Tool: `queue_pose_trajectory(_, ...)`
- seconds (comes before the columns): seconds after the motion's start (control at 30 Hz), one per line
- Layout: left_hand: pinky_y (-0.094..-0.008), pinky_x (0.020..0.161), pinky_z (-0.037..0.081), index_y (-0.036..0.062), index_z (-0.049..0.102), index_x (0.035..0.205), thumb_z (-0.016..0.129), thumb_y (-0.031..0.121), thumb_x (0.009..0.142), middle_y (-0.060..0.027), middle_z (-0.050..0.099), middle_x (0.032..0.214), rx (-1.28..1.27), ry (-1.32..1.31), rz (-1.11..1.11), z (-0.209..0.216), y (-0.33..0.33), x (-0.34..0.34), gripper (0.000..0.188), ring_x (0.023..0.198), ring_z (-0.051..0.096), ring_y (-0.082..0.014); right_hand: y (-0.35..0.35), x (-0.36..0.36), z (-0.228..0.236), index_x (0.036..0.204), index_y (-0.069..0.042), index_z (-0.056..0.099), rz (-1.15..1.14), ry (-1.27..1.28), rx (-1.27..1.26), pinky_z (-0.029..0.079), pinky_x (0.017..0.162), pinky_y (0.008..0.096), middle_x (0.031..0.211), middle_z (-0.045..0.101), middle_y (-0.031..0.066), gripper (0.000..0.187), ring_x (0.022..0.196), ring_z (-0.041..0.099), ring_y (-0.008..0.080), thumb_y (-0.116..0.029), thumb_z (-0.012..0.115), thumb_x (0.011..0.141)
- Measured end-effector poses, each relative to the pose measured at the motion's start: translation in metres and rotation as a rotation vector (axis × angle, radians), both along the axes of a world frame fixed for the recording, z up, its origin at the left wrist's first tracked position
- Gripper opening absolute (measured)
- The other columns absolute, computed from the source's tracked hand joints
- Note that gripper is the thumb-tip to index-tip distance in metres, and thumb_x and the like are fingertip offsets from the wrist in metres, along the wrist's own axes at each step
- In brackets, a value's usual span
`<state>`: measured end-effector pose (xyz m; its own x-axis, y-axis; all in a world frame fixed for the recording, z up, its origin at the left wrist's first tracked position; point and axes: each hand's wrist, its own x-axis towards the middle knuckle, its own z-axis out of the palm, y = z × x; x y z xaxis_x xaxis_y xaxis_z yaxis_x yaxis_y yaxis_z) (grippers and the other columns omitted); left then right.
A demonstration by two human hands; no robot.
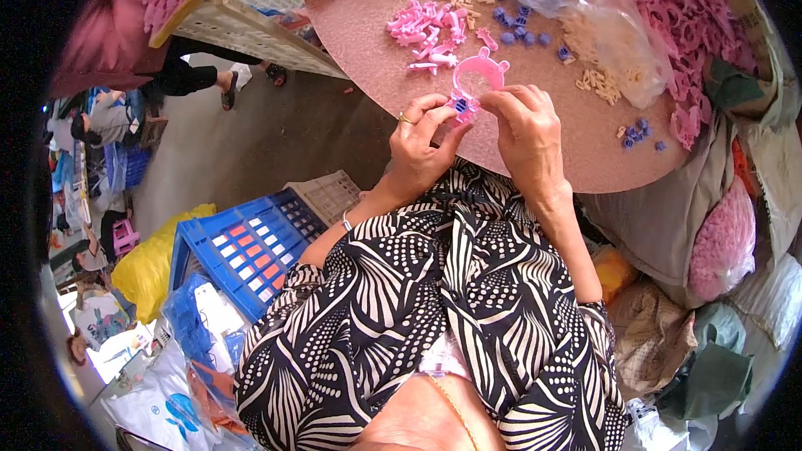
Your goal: Assembling small plastic toy parts at a workshop table.
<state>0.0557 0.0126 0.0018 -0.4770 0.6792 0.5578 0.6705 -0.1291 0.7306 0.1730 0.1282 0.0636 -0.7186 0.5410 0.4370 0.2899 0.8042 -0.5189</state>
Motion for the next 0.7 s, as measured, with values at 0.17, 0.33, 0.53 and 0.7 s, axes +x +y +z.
queue_pose_trajectory(0.17,-0.0370,0.072,0.053,0.0046,0.063,0.101,0.077,0.007,0.076,-0.0138,0.060,0.102,-0.008,0.001,-0.016,-0.001,-0.002,-0.001,0.029,0.088,0.063,-0.0297,0.011,0.002,0.006,0.087,-0.003,0.067,0.146,-0.048,0.049,0.049,0.071,0.0362,0.085,0.066,0.0094,0.011,0.079,0.061,0.0270,0.002,0.066,0.078)
queue_pose_trajectory(0.33,-0.0316,0.073,0.054,0.0063,0.067,0.091,0.083,0.007,0.070,-0.0103,0.065,0.097,-0.025,-0.050,-0.082,0.008,-0.003,-0.002,0.026,0.085,0.066,-0.0237,0.018,0.002,0.002,0.089,-0.002,0.061,0.194,-0.005,-0.073,0.048,0.072,0.0357,0.085,0.065,0.0087,0.013,0.079,0.061,0.0273,0.004,0.064,0.078)
queue_pose_trajectory(0.53,-0.0352,0.073,0.054,0.0077,0.066,0.090,0.083,0.011,0.069,-0.0099,0.065,0.098,-0.051,-0.132,-0.108,0.005,-0.004,-0.007,0.026,0.088,0.065,-0.0268,0.023,0.003,0.009,0.091,-0.004,0.059,0.340,-0.098,0.008,0.048,0.074,0.0350,0.086,0.064,0.0080,0.019,0.081,0.061,0.0272,0.000,0.064,0.073)
queue_pose_trajectory(0.7,-0.0350,0.073,0.053,0.0080,0.066,0.090,0.083,0.010,0.068,-0.0097,0.066,0.097,-0.045,-0.126,-0.142,0.009,-0.004,-0.006,0.027,0.087,0.065,-0.0262,0.030,0.004,0.021,0.087,-0.003,0.062,0.398,-0.130,0.170,0.048,0.075,0.0357,0.095,0.063,0.0073,0.015,0.085,0.059,0.0264,-0.001,0.065,0.072)
